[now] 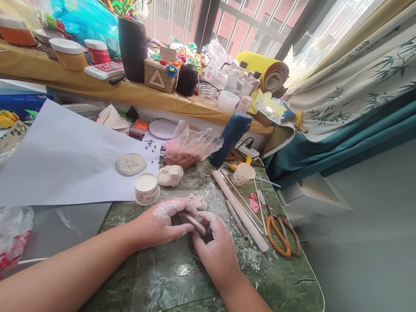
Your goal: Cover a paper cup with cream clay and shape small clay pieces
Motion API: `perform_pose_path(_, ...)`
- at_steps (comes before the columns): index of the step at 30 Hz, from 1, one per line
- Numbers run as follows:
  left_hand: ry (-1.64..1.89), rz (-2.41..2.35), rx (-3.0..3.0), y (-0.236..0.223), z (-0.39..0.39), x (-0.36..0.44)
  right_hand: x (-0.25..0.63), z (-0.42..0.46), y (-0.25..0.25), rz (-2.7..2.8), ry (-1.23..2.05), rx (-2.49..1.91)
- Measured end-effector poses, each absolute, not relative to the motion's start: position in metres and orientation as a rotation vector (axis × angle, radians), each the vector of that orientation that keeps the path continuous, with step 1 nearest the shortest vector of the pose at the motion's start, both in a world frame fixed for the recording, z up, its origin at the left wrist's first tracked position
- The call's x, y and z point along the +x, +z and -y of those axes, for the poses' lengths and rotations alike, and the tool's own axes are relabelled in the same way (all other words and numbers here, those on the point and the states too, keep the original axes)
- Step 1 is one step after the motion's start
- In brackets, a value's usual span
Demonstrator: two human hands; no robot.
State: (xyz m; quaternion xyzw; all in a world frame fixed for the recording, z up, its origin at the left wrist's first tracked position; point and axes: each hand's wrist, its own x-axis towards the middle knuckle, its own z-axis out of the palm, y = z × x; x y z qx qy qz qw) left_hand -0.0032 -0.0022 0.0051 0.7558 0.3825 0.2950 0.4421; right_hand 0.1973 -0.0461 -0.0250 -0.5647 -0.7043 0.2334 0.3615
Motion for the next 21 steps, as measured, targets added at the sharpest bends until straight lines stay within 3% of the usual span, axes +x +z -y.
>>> perform_pose_path(21,0.734,-0.991,1.849,0.0050,0.0023,-0.0026,0.1970,0.0465,-0.0242,1.856,0.553,-1.411)
